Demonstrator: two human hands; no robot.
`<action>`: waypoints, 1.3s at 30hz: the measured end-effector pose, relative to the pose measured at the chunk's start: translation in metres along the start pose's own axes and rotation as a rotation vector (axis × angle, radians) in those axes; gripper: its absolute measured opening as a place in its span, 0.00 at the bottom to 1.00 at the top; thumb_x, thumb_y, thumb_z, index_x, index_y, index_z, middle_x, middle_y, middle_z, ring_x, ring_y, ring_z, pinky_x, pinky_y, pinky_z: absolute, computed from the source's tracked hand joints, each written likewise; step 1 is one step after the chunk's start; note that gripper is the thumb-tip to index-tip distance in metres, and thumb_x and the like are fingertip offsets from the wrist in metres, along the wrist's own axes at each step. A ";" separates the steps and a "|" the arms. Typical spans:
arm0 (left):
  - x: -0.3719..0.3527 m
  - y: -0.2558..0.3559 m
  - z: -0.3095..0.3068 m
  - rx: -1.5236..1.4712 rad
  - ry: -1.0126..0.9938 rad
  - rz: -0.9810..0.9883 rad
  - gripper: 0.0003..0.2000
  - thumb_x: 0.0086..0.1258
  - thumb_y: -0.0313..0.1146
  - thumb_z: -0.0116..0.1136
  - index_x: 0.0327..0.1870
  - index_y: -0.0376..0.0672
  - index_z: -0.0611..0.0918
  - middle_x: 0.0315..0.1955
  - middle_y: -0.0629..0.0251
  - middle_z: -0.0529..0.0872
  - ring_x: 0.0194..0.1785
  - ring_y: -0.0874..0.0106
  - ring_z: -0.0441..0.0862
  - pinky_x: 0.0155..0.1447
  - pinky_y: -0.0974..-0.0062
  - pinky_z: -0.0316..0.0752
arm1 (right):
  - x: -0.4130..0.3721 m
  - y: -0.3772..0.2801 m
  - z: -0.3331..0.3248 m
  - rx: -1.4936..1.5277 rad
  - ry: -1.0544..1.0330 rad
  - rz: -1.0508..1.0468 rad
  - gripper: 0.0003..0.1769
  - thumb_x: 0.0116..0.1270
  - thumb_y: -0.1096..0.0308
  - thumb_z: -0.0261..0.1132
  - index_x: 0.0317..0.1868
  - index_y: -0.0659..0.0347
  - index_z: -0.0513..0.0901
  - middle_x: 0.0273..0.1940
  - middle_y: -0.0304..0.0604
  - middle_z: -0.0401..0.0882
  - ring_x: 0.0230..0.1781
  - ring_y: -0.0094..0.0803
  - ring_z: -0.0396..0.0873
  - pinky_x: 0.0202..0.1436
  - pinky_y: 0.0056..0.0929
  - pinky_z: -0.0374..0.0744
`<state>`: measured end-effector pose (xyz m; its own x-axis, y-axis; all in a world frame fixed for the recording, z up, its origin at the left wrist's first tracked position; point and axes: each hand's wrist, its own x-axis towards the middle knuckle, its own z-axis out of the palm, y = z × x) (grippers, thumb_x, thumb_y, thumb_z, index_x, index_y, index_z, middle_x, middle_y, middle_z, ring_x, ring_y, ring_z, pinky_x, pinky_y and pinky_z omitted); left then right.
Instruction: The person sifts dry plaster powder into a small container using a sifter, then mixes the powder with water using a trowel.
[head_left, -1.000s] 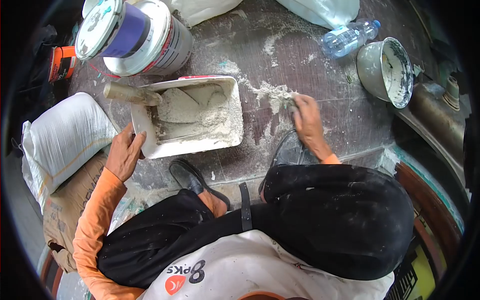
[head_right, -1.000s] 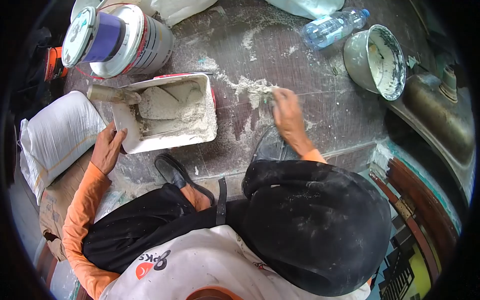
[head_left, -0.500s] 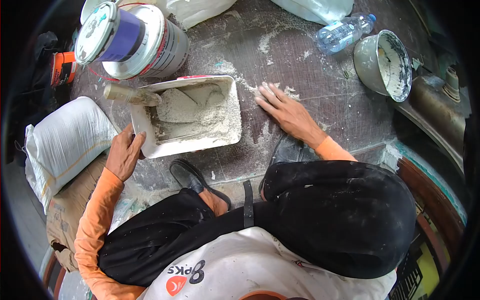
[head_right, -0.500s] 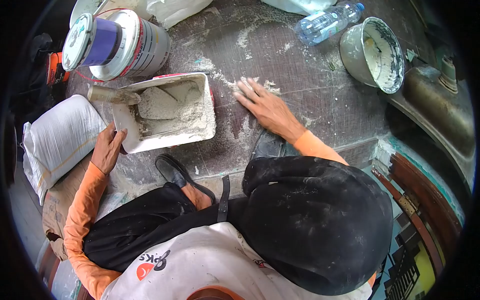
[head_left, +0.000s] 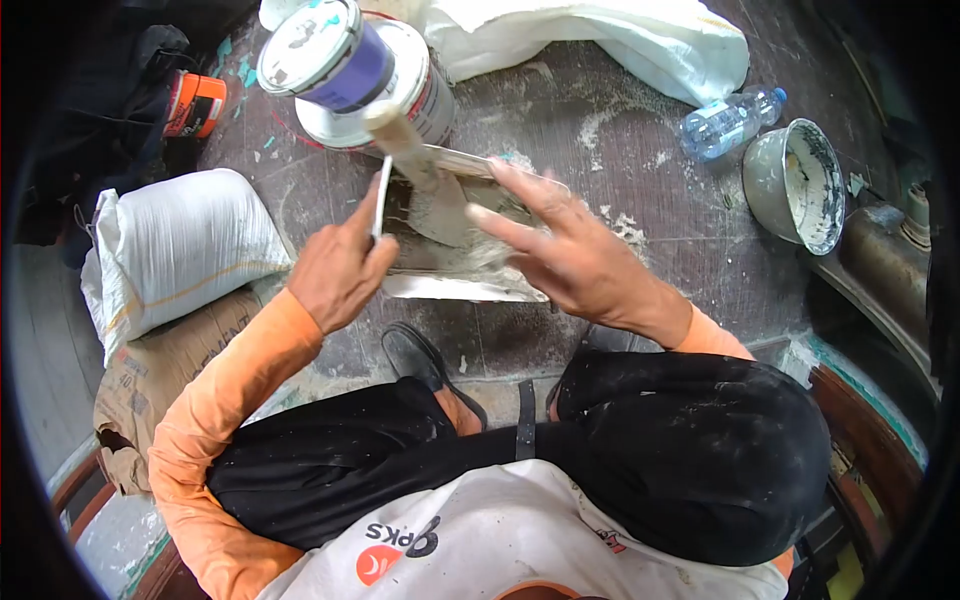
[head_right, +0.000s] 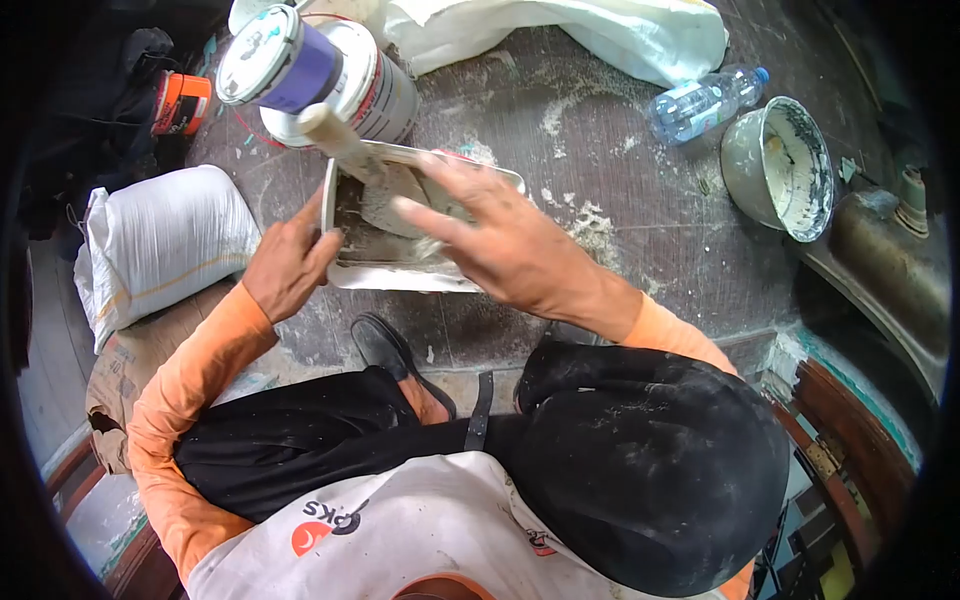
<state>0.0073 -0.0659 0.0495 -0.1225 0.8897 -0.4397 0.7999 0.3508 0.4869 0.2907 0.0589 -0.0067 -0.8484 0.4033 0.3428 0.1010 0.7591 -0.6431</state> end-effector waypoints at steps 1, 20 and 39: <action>0.005 0.006 0.000 0.058 0.015 0.079 0.38 0.80 0.39 0.55 0.88 0.39 0.59 0.28 0.33 0.86 0.35 0.34 0.87 0.48 0.38 0.80 | 0.018 0.001 -0.003 -0.230 0.063 -0.167 0.33 0.75 0.67 0.70 0.80 0.43 0.78 0.84 0.48 0.69 0.86 0.39 0.65 0.91 0.53 0.61; 0.083 0.047 0.043 -0.098 0.370 0.372 0.29 0.73 0.49 0.66 0.73 0.50 0.78 0.68 0.45 0.77 0.77 0.50 0.71 0.83 0.45 0.58 | -0.074 0.022 -0.063 -0.697 -0.350 0.129 0.25 0.73 0.72 0.66 0.70 0.60 0.80 0.45 0.39 0.79 0.44 0.33 0.82 0.43 0.36 0.77; 0.082 0.060 0.064 -0.260 0.189 0.158 0.55 0.65 0.66 0.71 0.92 0.59 0.60 0.78 0.24 0.61 0.84 0.33 0.58 0.86 0.42 0.59 | -0.081 -0.002 -0.081 -0.766 -0.434 0.311 0.24 0.72 0.68 0.66 0.68 0.59 0.82 0.42 0.43 0.82 0.40 0.40 0.86 0.38 0.39 0.85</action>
<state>0.0826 0.0091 -0.0052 -0.1350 0.9687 -0.2083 0.6444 0.2455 0.7242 0.4009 0.0663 0.0224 -0.8302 0.5358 -0.1541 0.5399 0.8416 0.0172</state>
